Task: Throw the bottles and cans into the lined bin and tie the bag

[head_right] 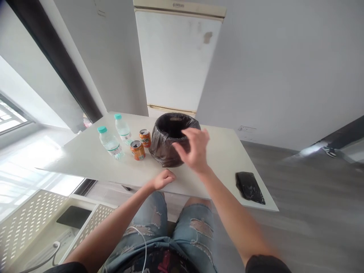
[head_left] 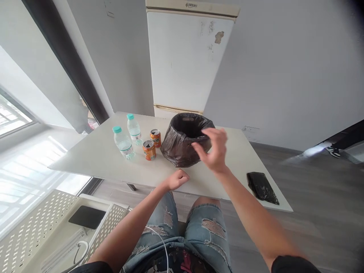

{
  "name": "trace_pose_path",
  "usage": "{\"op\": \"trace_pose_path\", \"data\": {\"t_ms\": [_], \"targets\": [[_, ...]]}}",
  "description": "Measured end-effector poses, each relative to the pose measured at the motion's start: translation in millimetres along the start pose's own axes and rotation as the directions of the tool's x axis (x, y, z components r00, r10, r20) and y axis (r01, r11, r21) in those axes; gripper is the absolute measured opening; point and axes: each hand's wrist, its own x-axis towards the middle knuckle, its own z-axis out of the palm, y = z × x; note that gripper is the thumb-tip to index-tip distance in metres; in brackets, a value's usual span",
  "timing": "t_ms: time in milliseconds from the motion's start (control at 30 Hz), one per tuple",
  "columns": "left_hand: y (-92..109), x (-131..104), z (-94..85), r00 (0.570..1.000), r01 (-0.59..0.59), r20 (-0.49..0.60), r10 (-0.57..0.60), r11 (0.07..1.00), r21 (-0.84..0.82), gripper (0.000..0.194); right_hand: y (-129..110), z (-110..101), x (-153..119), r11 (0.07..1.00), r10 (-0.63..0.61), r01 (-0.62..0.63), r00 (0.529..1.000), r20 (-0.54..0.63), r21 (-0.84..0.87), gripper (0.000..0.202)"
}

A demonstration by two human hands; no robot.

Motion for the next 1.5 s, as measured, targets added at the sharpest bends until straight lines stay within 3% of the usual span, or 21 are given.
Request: {"op": "trace_pose_path", "data": {"t_ms": [67,100,133,167,233,267,333,467,700,833,933,1000,1067,1100,1167,1200,1233,1267,1333,1400,1500], "targets": [[-1.7,0.2,-0.4,1.000,0.028,0.010,-0.029,0.999,0.018,0.039,37.0,0.2,-22.5,0.987,0.126,-0.147,0.957,-0.262,-0.061,0.027],[-2.5,0.1,-0.5,0.999,0.039,0.012,-0.039,0.999,0.020,0.038,57.3,1.3,-35.7,0.967,0.201,-0.238,0.932,-0.301,-0.089,0.025],[-3.3,0.1,-0.7,0.999,0.044,0.013,-0.044,0.999,0.017,0.037,76.8,3.0,-49.6,0.937,0.297,-0.331,0.923,-0.244,-0.112,0.023],[-4.0,0.0,-0.9,0.999,0.044,0.012,-0.044,0.999,0.010,0.036,94.1,5.4,-63.9,0.902,0.399,-0.410,0.911,-0.103,-0.138,0.023],[-4.9,0.0,-1.1,0.999,0.040,0.010,-0.040,0.999,-0.004,0.035,118.3,11.8,-91.6,0.827,0.557,-0.497,0.789,0.260,-0.264,0.025],[-5.3,0.0,-1.2,0.999,0.041,0.007,-0.041,0.999,-0.006,0.034,124.7,15.5,-103.8,0.810,0.582,-0.476,0.722,0.375,-0.341,0.026],[-5.9,0.1,-1.1,0.999,0.051,0.000,-0.051,0.999,0.002,0.033,128.6,22.7,-122.7,0.816,0.563,-0.360,0.676,0.476,-0.453,0.024],[-6.9,-0.4,0.2,0.999,0.046,-0.001,-0.046,0.998,0.052,0.032,123.7,31.3,-135.7,0.821,0.502,-0.213,0.711,0.492,-0.530,0.024],[-7.0,-0.1,1.6,0.998,0.028,-0.065,-0.020,0.993,0.118,0.030,128.7,31.5,-133.6,0.825,0.508,-0.226,0.698,0.505,-0.517,0.022],[-3.9,0.2,4.2,0.987,0.008,-0.157,0.018,0.987,0.161,0.029,126.9,31.2,-133.2,0.827,0.508,-0.232,0.698,0.504,-0.513,0.023],[5.6,-3.3,14.1,0.955,-0.014,-0.286,0.077,0.976,0.218,0.029,124.3,29.6,-131.5,0.831,0.505,-0.233,0.696,0.510,-0.505,0.023],[19.0,-8.0,18.5,0.906,-0.019,-0.405,0.127,0.965,0.260,0.028,123.4,28.4,-130.5,0.834,0.504,-0.234,0.694,0.515,-0.500,0.023],[40.0,-14.7,11.1,0.783,-0.034,-0.579,0.228,0.945,0.327,0.028,123.3,27.7,-129.9,0.836,0.504,-0.239,0.690,0.519,-0.494,0.024],[53.3,-18.7,0.7,0.677,-0.030,-0.676,0.291,0.929,0.369,0.028,123.6,27.6,-130.0,0.836,0.505,-0.242,0.689,0.520,-0.492,0.024],[83.2,-27.5,-33.5,0.368,0.044,-0.840,0.399,0.895,0.445,0.028,124.7,27.6,-130.4,0.837,0.506,-0.246,0.687,0.521,-0.489,0.024],[98.1,-32.1,-55.7,0.219,0.139,-0.887,0.407,0.887,0.441,0.029,125.3,27.6,-130.7,0.838,0.506,-0.248,0.686,0.522,-0.487,0.024],[111.5,-36.7,-79.5,0.118,0.263,-0.902,0.415,0.863,0.431,0.029,125.8,27.7,-131.0,0.838,0.506,-0.249,0.685,0.523,-0.485,0.024],[122.3,-41.2,-103.2,0.060,0.402,-0.904,0.424,0.818,0.411,0.027,126.2,27.7,-131.3,0.839,0.507,-0.250,0.684,0.525,-0.484,0.024],[133.8,-49.6,-145.0,0.020,0.639,-0.919,0.394,0.702,0.315,0.030,126.5,27.7,-131.5,0.838,0.511,-0.255,0.680,0.527,-0.483,0.024],[131.2,-57.4,-174.0,0.066,0.748,-0.957,0.282,0.621,0.234,0.048,126.1,27.9,-131.5,0.834,0.518,-0.262,0.675,0.526,-0.485,0.024],[111.7,-68.3,-194.8,0.150,0.809,-0.987,0.052,0.567,0.153,0.042,125.2,28.3,-131.3,0.831,0.526,-0.273,0.672,0.522,-0.486,0.024]]}}
